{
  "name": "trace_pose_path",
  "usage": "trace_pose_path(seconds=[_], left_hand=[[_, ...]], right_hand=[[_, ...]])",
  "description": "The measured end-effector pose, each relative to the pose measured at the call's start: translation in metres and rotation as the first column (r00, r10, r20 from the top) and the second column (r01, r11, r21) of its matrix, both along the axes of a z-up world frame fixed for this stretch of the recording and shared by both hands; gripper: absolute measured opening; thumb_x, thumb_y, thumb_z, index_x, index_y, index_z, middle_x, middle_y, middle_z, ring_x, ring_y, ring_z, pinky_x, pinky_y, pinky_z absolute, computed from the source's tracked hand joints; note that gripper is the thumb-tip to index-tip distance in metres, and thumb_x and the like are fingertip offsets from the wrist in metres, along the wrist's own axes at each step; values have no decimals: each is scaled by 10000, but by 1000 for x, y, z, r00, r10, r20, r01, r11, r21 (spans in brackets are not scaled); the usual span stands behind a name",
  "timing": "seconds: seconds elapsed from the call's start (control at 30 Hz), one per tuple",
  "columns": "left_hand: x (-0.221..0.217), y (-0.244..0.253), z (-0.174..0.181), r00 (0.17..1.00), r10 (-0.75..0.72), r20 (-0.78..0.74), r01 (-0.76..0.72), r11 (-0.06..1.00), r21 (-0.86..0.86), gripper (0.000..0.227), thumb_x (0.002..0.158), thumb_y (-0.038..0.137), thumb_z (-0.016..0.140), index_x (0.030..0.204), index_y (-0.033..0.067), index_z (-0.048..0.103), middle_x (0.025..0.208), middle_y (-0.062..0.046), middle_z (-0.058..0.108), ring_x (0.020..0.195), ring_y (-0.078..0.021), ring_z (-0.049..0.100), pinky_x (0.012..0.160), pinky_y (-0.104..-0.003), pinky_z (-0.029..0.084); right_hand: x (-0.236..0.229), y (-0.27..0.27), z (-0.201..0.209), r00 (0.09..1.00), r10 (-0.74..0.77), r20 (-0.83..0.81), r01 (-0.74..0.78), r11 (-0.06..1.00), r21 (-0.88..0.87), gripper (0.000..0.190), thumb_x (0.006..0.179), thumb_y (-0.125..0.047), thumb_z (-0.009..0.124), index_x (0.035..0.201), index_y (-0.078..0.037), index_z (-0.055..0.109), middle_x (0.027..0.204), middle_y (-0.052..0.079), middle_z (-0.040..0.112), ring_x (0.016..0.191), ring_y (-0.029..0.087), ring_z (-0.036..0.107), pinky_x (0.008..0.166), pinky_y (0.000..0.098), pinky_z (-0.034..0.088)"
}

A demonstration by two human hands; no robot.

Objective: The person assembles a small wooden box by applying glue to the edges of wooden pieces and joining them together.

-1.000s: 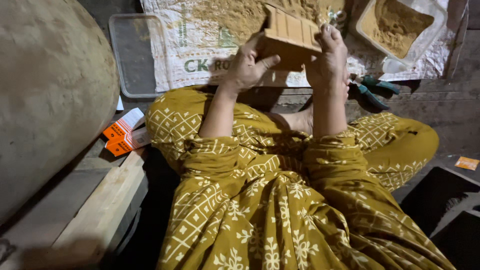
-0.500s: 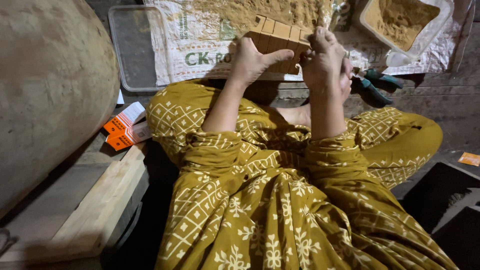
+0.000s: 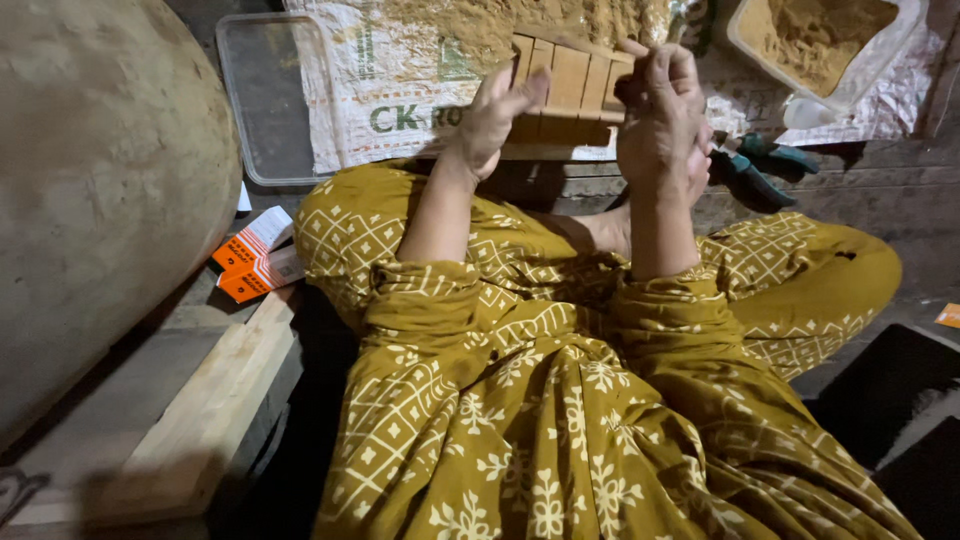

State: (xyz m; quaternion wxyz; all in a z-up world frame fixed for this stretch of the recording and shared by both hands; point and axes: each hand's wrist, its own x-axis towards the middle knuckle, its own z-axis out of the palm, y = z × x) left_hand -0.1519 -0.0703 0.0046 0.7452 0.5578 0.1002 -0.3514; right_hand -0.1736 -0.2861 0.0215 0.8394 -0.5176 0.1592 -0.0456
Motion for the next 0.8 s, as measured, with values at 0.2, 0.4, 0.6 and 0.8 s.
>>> trace_pose_path(seconds=[0.2,0.4,0.6,0.8], left_hand=[[-9,1,7,976,-157,152,134,979,152,1172,824,602,707,1573,-78,116,1655,-329,115,1544,-459,211,1242,-520,214],[-2,-4,-30,968,-151,199,92,956,277,1216,811,625,733,1570,-78,93,1648,-355,111,1555,-454,202,1240,-536,254],[-5,-3,-29,953,-104,285,34,970,239,532,872,454,764,1085,95,433,1548,-376,344,1514,-521,256,1253,-576,184],[-5,-3,-21,970,-163,180,106,951,291,1115,884,514,741,1564,-85,90,1655,-353,88,1559,-448,161,1256,-523,201]], right_hand=[[-3,-9,23,993,83,83,-47,928,-369,118,1047,-258,696,1062,-151,648,1020,7,689,685,52,432,583,211,346],[-10,-30,15,986,138,89,-87,901,-425,65,1069,-131,701,1091,-80,667,952,10,645,806,82,554,719,218,468],[-11,-15,24,973,232,-5,-203,841,-501,62,1054,-163,710,1082,-108,701,950,-3,638,846,89,540,779,231,465],[-4,-11,15,950,293,104,-172,773,-610,103,1013,-1,768,1091,-29,706,1126,122,624,1023,197,616,893,287,592]])
